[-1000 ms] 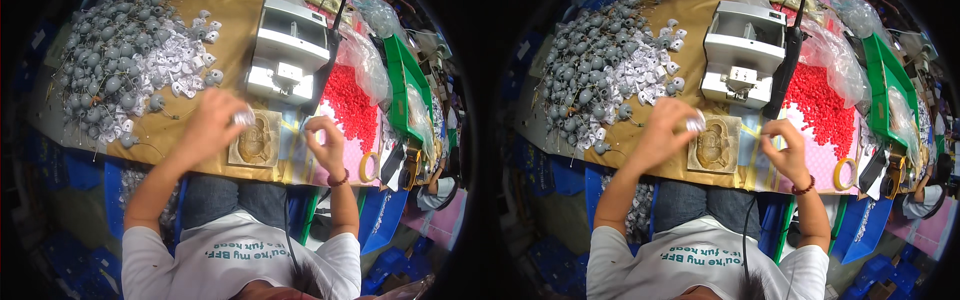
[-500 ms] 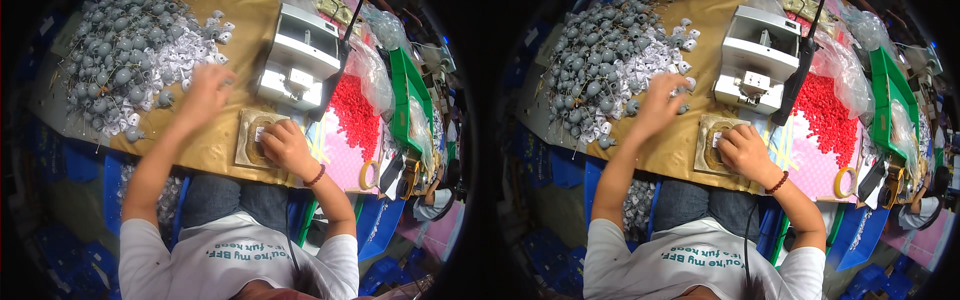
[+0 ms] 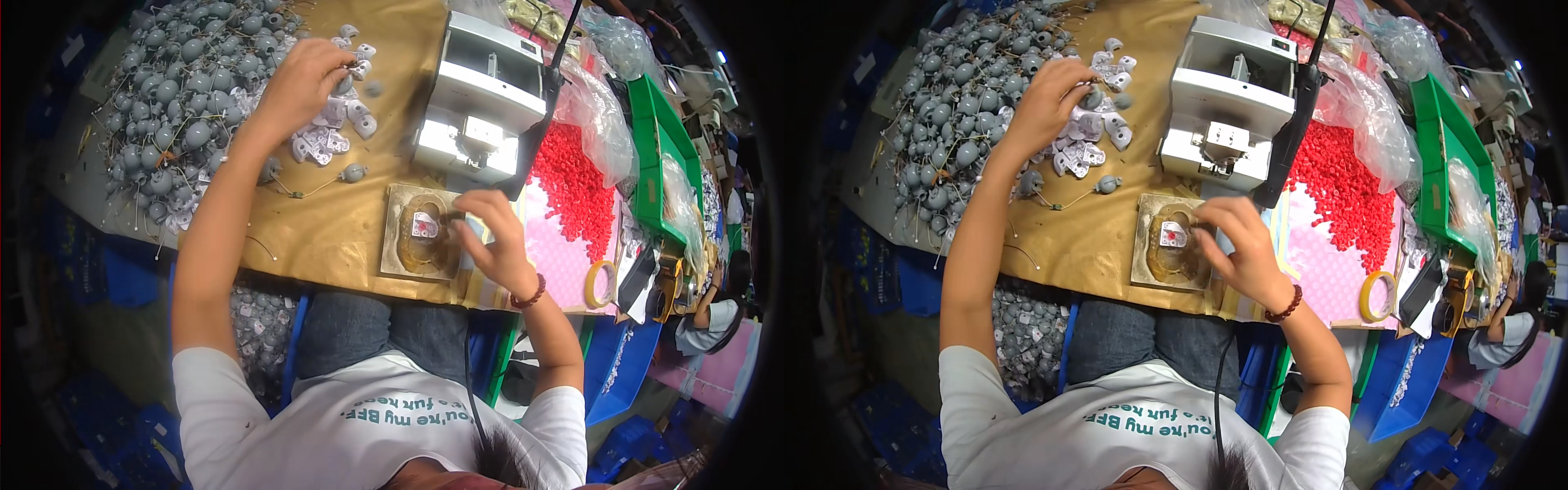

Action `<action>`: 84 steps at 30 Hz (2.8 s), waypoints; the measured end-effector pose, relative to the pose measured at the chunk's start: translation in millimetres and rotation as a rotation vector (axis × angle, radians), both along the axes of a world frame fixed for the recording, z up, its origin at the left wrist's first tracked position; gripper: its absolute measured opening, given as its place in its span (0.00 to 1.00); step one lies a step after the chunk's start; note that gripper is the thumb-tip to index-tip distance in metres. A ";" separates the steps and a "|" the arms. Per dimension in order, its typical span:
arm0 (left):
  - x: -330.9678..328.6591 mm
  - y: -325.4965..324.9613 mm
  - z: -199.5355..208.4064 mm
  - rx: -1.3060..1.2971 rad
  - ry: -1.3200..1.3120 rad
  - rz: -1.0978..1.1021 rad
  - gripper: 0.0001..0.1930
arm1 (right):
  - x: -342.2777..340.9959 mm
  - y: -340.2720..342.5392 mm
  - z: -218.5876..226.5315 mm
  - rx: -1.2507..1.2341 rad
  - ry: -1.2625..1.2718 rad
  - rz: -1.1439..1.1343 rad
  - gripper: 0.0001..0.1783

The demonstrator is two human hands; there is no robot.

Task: The recorder is testing and assembling small round plastic toy components using a testing fixture and a handheld power tool on a factory workbench.

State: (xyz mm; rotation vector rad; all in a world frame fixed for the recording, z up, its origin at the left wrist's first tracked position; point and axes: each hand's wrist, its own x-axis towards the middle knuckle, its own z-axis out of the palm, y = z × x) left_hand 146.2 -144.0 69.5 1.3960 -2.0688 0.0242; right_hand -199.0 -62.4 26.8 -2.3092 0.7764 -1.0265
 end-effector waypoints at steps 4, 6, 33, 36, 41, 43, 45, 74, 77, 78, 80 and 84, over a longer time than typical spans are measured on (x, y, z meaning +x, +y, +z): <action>-43.0 65.8 49.3 0.449 0.372 -0.142 0.13 | 7.4 -7.9 39.1 -0.111 -0.109 -0.028 0.21; -61.5 90.0 56.7 0.615 0.545 -0.286 0.16 | 16.1 -9.0 58.2 -0.186 -0.199 -0.026 0.23; -138.6 207.3 -56.0 0.386 0.320 -0.028 0.13 | 19.3 16.1 -7.9 -0.253 0.411 0.086 0.19; -142.0 204.1 -58.1 0.353 0.294 -0.049 0.12 | 21.5 14.5 -5.2 -0.262 0.447 0.114 0.19; -142.1 202.7 -61.0 0.319 0.263 -0.097 0.12 | 22.3 14.7 -8.6 -0.281 0.425 0.148 0.20; -140.9 202.7 -61.6 0.323 0.252 -0.105 0.11 | 20.6 15.6 -11.5 -0.286 0.417 0.139 0.20; -138.3 202.2 -61.9 0.337 0.229 -0.112 0.11 | 20.1 17.3 -9.8 -0.249 0.457 0.130 0.24; -125.5 190.4 -58.1 0.348 0.341 -0.161 0.10 | 16.6 23.6 -21.9 0.085 0.240 -0.009 0.17; -114.6 173.7 -58.9 0.387 0.434 -0.173 0.09 | 18.4 9.5 -4.1 0.389 0.010 0.099 0.11; -110.3 166.2 -59.2 0.405 0.470 -0.174 0.08 | 15.0 6.8 -0.5 0.367 0.042 0.161 0.11; -106.0 152.7 -58.0 0.374 0.527 -0.144 0.07 | 8.7 3.1 3.4 0.322 0.108 0.290 0.12; -106.5 137.8 -60.2 0.285 0.487 -0.095 0.07 | 13.7 15.0 2.8 -0.014 0.395 0.138 0.19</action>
